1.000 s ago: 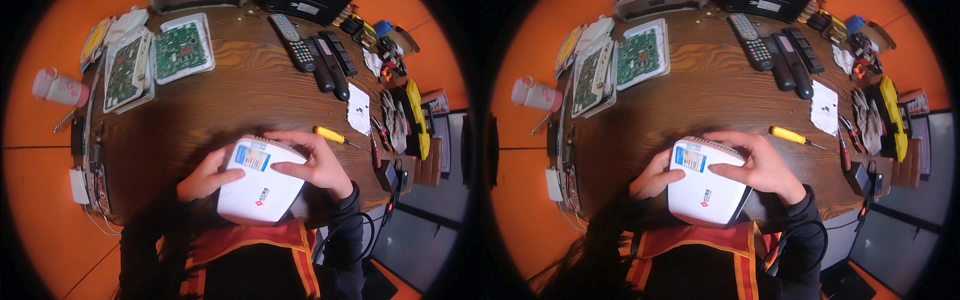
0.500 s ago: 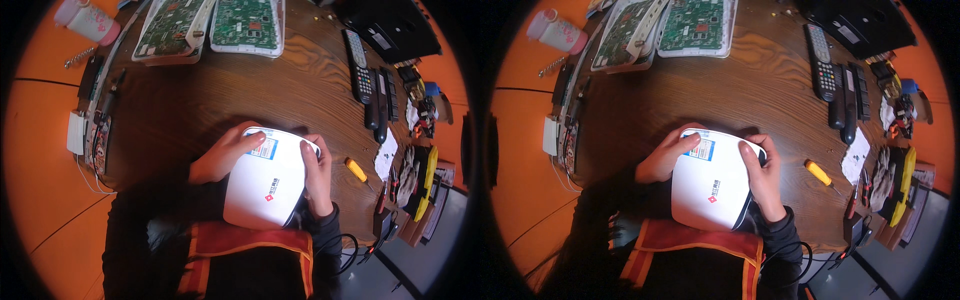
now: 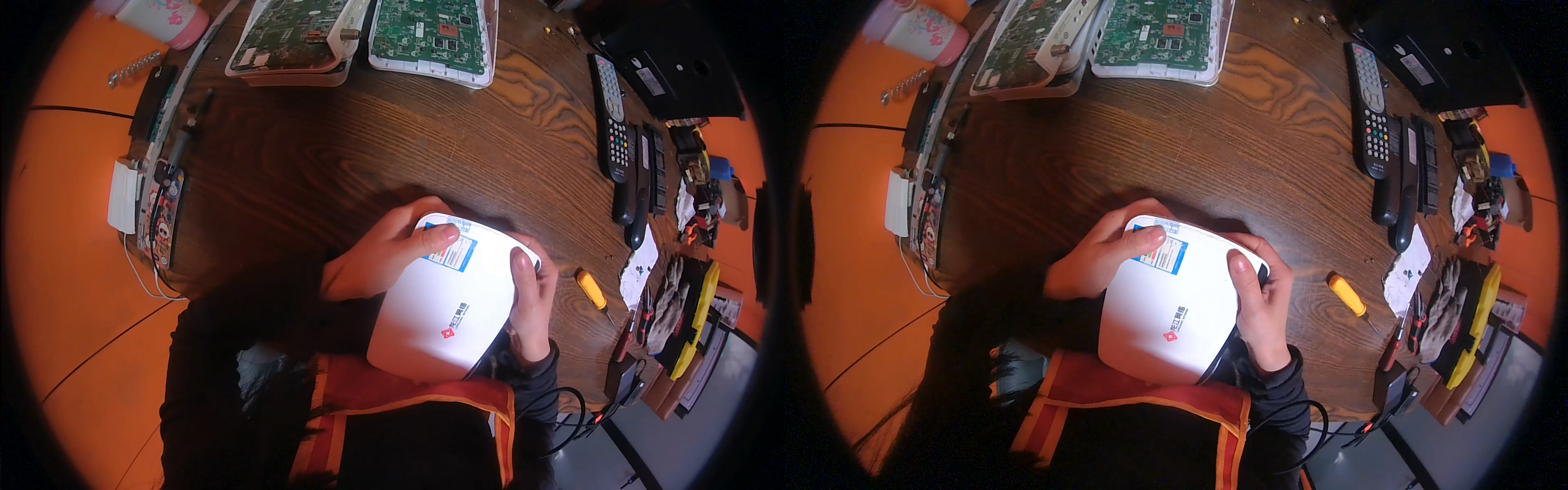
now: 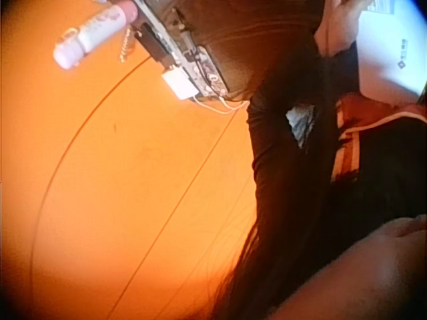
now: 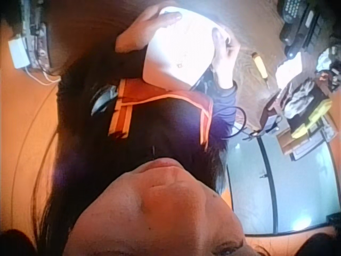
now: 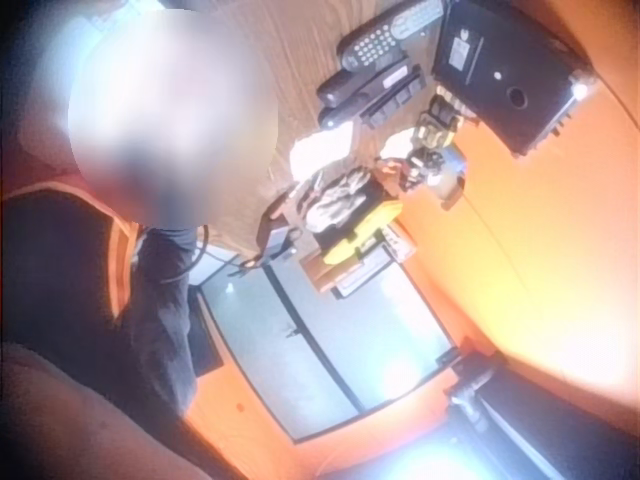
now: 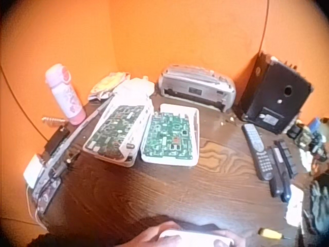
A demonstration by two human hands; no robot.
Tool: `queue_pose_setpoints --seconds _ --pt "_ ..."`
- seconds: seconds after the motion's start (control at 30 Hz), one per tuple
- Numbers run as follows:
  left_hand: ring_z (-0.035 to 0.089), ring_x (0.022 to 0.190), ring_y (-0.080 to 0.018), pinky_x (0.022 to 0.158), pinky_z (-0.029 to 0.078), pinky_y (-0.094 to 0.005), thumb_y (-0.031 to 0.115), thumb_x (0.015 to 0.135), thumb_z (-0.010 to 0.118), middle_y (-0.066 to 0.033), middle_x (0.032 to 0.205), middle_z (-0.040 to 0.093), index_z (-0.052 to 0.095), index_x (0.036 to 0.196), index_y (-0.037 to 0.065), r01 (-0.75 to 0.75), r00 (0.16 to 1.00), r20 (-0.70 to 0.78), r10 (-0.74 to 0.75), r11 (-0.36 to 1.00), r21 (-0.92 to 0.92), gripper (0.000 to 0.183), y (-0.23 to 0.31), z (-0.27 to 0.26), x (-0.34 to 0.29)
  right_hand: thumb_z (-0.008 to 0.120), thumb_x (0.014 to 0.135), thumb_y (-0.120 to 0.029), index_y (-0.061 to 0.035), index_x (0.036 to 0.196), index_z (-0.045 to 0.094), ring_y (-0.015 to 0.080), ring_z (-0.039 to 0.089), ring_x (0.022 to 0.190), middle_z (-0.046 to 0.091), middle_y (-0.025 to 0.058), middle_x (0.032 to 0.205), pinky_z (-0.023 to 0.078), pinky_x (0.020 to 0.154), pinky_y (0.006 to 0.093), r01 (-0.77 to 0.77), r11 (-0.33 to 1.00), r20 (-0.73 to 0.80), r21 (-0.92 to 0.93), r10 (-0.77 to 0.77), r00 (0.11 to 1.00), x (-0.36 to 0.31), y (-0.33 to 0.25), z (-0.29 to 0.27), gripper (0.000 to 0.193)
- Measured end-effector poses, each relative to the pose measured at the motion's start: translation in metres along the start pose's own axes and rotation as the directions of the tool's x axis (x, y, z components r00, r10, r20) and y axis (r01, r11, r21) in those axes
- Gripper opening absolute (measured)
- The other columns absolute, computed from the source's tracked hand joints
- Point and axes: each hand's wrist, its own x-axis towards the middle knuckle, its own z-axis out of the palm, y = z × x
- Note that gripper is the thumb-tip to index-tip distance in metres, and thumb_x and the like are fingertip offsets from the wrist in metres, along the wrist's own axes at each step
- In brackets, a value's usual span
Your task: The person assembles a white rectangular electronic device by placing the circuit board into the casing, aligning the top cover, and securing it with screws using a yellow screwdriver. The person repeats the process for a second similar device, tightening screws and checking alignment.
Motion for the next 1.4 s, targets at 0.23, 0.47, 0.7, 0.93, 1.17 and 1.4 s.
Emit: queue_pose_setpoints --seconds 0.23,0.47,0.7,0.93,1.17,1.4 --pt "0.056 0.089 -0.0112 0.079 0.045 -0.0257 0.022 0.094 0.049 -0.0056 0.097 0.059 0.050 0.114 0.006 -0.091 0.995 -0.041 0.086 0.989 -0.119 0.026 -0.010 0.001 0.003 0.072 0.077 -0.029 0.0017 0.121 0.045 0.0164 0.057 0.094 0.060 0.0092 0.102 0.045 0.083 0.0298 -0.031 0.999 0.037 0.042 0.029 0.999 -0.014 -0.005 -0.005 0.060" --pt "0.043 0.121 -0.0255 0.101 0.035 -0.0390 0.051 0.095 0.028 -0.0172 0.129 0.044 0.033 0.131 0.002 -0.310 0.922 0.092 0.376 0.859 -0.407 0.061 -0.018 0.005 0.010 0.079 0.067 -0.021 0.0026 0.116 0.049 0.0227 0.062 0.092 0.062 0.0153 0.104 0.049 0.082 0.0348 0.073 0.957 -0.107 -0.282 -0.107 0.988 -0.042 -0.069 -0.026 0.062" --pt "0.036 0.127 -0.0282 0.109 0.023 -0.0408 0.039 0.096 0.034 -0.0226 0.135 0.037 0.025 0.136 -0.002 -0.592 0.805 -0.055 0.590 0.796 -0.128 0.058 -0.016 0.004 0.010 0.070 0.073 -0.014 -0.0044 0.110 0.056 0.0308 0.065 0.092 0.062 0.0211 0.106 0.055 0.076 0.0375 0.440 0.038 0.353 -0.897 -0.538 0.765 -0.047 -0.063 -0.014 0.040" --pt "0.032 0.132 -0.0273 0.111 0.019 -0.0370 0.020 0.095 0.037 -0.0230 0.139 0.034 0.023 0.138 -0.004 -0.532 0.845 0.010 0.534 0.839 0.111 0.051 -0.016 0.007 0.004 0.062 0.081 -0.015 -0.0063 0.105 0.051 0.0295 0.055 0.112 0.055 0.0195 0.120 0.041 0.096 0.0395 0.437 -0.158 0.437 -0.885 -0.603 0.667 -0.049 -0.001 0.007 0.028" --pt "0.035 0.130 -0.0240 0.107 0.027 -0.0324 -0.005 0.075 0.065 -0.0204 0.139 0.037 0.035 0.132 -0.004 -0.499 0.848 0.010 0.530 0.792 0.350 0.064 -0.019 0.010 0.004 0.057 0.081 -0.008 0.0018 0.114 0.053 0.0329 0.049 0.119 0.052 0.0232 0.124 0.037 0.101 0.0420 0.484 -0.010 0.418 -0.875 -0.520 0.745 -0.058 0.012 0.012 0.035" --pt "0.033 0.131 -0.0240 0.108 0.025 -0.0324 -0.009 0.077 0.059 -0.0207 0.142 0.033 0.031 0.135 -0.006 -0.464 0.859 0.017 0.512 0.763 0.450 0.065 -0.022 0.012 0.007 0.060 0.078 -0.011 0.0079 0.117 0.051 0.0324 0.043 0.124 0.046 0.0249 0.129 0.034 0.104 0.0428 0.569 0.128 0.438 -0.813 -0.509 0.741 -0.060 0.013 0.014 0.044"
